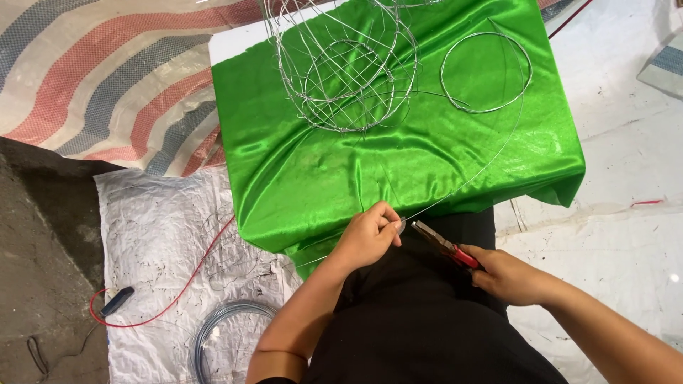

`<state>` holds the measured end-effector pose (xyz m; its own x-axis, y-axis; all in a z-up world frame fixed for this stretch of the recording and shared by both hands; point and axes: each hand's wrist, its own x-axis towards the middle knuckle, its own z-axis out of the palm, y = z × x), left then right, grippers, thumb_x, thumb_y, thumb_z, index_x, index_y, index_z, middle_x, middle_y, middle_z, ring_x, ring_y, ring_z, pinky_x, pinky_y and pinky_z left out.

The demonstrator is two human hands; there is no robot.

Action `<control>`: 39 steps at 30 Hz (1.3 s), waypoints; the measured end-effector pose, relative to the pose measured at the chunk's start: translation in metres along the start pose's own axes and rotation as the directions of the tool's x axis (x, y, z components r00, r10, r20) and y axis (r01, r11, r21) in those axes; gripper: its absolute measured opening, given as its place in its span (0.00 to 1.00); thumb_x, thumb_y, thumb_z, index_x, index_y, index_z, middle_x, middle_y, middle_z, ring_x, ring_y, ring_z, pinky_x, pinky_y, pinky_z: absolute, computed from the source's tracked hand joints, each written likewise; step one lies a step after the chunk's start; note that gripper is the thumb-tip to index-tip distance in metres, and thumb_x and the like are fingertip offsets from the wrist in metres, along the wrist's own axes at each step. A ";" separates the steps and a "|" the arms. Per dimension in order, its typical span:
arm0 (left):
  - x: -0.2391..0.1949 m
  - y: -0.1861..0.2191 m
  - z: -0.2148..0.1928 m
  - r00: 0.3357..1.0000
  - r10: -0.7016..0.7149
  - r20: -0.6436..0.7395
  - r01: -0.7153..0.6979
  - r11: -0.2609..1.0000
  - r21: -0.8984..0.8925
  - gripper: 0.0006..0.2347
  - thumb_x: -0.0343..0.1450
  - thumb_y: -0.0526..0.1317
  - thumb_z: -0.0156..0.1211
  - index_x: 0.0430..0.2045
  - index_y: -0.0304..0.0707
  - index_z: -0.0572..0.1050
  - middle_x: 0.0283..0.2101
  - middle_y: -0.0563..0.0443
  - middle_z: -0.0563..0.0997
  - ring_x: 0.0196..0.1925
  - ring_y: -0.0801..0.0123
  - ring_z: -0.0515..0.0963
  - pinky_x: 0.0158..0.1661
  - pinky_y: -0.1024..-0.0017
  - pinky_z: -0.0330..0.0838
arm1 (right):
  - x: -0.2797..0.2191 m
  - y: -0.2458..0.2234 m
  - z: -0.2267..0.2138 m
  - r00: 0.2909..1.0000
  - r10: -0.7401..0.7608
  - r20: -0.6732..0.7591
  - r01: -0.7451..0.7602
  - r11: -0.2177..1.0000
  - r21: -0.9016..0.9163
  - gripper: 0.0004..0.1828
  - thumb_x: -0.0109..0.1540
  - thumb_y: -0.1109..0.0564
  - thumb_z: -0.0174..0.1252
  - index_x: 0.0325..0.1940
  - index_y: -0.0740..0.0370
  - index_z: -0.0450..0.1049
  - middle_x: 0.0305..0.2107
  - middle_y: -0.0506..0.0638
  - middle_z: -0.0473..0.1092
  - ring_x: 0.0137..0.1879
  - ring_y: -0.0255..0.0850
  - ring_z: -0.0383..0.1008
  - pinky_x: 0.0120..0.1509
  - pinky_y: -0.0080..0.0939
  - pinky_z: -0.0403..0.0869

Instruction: Assembling a wire frame structure by manually weaving and cutting thin metal wires using pliers.

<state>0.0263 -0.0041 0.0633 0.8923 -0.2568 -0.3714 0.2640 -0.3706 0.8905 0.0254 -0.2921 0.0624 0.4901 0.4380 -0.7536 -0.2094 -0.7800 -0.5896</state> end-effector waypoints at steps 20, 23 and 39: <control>0.005 -0.039 0.035 0.992 -0.060 -0.110 0.060 0.998 -0.003 0.02 0.69 0.37 0.61 0.28 0.42 0.77 0.24 0.57 0.86 0.31 0.69 0.85 0.33 0.74 0.75 | 0.071 0.025 0.050 0.976 -0.154 -0.152 0.184 0.960 0.211 0.17 0.55 0.56 0.64 0.47 0.61 0.79 0.35 0.56 0.80 0.43 0.51 0.83 0.43 0.52 0.80; 0.004 -0.029 0.030 0.993 -0.083 -0.087 0.084 0.996 0.002 0.02 0.70 0.37 0.60 0.28 0.41 0.77 0.24 0.57 0.86 0.29 0.71 0.84 0.30 0.75 0.74 | 0.065 0.005 0.038 0.981 -0.108 -0.159 0.123 0.989 0.086 0.08 0.56 0.56 0.62 0.39 0.56 0.77 0.27 0.55 0.80 0.36 0.49 0.83 0.37 0.45 0.79; -0.003 -0.035 0.032 0.948 -0.314 -0.060 0.310 0.948 -0.068 0.06 0.74 0.39 0.56 0.26 0.42 0.73 0.30 0.54 0.87 0.17 0.79 0.67 0.22 0.74 0.62 | 0.083 0.022 0.029 0.994 -0.076 0.076 0.075 0.997 0.016 0.14 0.62 0.52 0.61 0.53 0.49 0.74 0.49 0.38 0.79 0.53 0.31 0.79 0.61 0.32 0.73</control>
<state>0.0027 -0.0191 0.0253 0.7848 -0.0736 -0.6154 0.5514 -0.3705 0.7474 0.0371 -0.2596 -0.0217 0.4387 0.5291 -0.7264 -0.1857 -0.7375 -0.6493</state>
